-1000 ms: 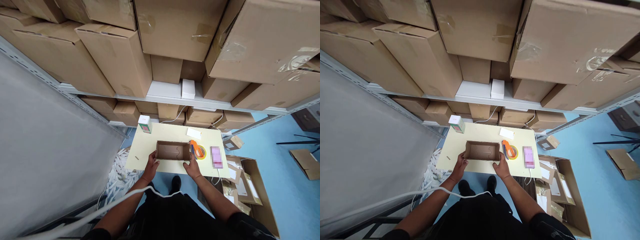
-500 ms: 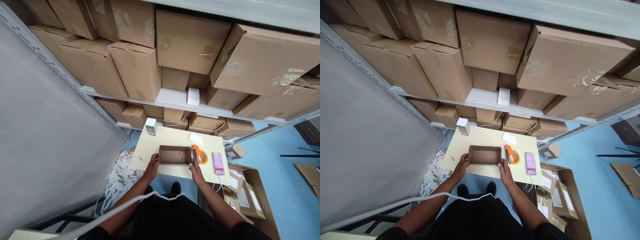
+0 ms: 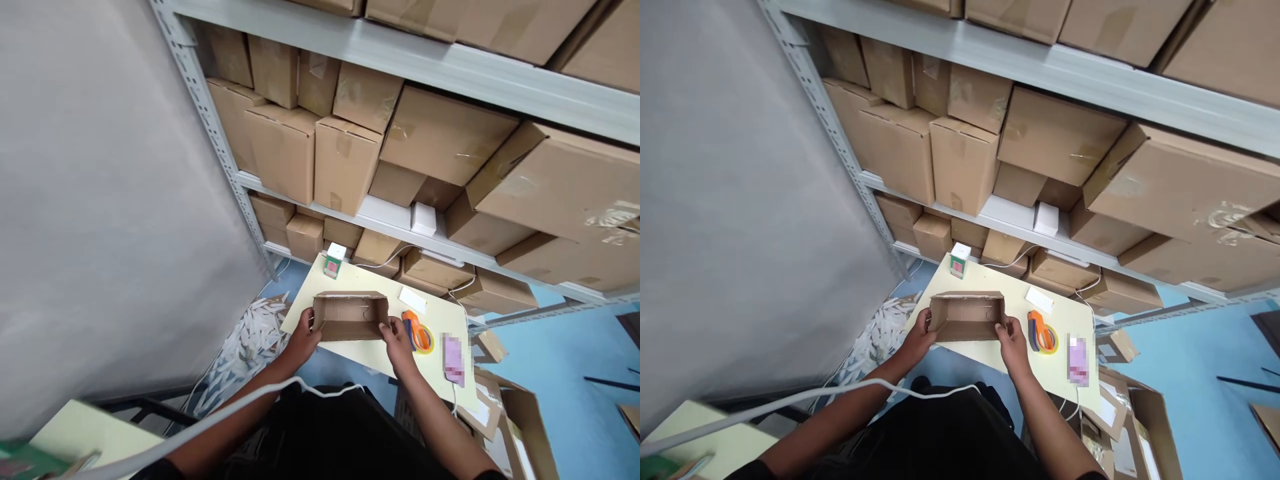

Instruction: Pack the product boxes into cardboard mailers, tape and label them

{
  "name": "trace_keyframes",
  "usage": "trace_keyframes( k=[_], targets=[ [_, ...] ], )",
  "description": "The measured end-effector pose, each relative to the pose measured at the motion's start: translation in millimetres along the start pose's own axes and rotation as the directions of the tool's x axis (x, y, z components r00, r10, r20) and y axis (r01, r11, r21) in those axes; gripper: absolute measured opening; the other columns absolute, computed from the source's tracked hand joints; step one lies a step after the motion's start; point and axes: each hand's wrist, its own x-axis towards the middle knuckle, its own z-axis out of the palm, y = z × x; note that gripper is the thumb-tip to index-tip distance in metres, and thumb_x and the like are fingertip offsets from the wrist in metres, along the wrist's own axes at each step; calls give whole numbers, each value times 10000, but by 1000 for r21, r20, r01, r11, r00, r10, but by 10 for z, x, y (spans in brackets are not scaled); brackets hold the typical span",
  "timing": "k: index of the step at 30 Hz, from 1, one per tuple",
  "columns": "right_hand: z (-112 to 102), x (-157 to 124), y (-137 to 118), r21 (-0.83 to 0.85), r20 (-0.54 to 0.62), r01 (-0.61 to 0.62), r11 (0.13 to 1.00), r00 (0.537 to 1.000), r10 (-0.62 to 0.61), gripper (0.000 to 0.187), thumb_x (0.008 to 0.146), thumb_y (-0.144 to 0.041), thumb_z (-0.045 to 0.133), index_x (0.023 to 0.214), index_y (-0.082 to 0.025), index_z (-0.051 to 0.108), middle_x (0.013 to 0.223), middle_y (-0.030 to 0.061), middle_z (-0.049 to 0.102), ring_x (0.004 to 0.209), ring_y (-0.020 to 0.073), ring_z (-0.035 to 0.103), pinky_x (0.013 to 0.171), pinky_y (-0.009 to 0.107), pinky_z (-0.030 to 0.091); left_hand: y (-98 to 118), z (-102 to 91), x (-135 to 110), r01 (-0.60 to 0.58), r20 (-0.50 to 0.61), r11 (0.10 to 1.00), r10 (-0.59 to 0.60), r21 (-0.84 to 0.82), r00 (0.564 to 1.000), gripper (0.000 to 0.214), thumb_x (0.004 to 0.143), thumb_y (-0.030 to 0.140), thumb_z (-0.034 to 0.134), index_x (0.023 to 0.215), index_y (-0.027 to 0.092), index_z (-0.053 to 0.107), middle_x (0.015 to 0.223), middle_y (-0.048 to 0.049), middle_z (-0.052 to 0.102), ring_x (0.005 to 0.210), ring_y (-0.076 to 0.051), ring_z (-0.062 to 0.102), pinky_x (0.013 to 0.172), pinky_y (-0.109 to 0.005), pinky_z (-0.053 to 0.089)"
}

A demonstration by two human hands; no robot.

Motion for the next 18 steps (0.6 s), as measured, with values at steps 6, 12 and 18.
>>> trace_keyframes(
  k=[6, 12, 18],
  targets=[
    [-102, 205, -152, -32, 125, 74, 997, 990, -69, 385, 896, -592, 587, 1015, -237, 675, 964, 37, 735, 967, 273, 662, 859, 355, 507, 229, 100, -227, 60, -198, 998, -65, -33, 978, 660, 735, 203, 627, 1381, 226, 494, 1332, -116, 646, 1200, -296, 649, 1025, -453, 521],
    [-243, 542, -49, -28, 312, 58, 998, 949, -46, 464, 874, -561, 613, 1196, -237, 697, 1221, 73, 741, 1171, 301, 653, 988, 401, 513, 236, 464, -623, 131, -500, 979, -35, 158, 865, 338, 971, 527, 503, 1096, 229, 604, 1064, -53, 691, 1061, -274, 644, 970, -418, 504],
    [-151, 647, -41, 24, 606, -109, 994, 792, 72, 554, 832, -597, 642, 1235, -220, 692, 1226, 103, 740, 1113, 314, 693, 777, 376, 607, 221, 695, -1208, 173, -693, 973, -17, 155, 720, 347, 997, 514, 461, 1070, 226, 639, 1025, -42, 686, 1024, -267, 631, 940, -384, 488]
  ],
)
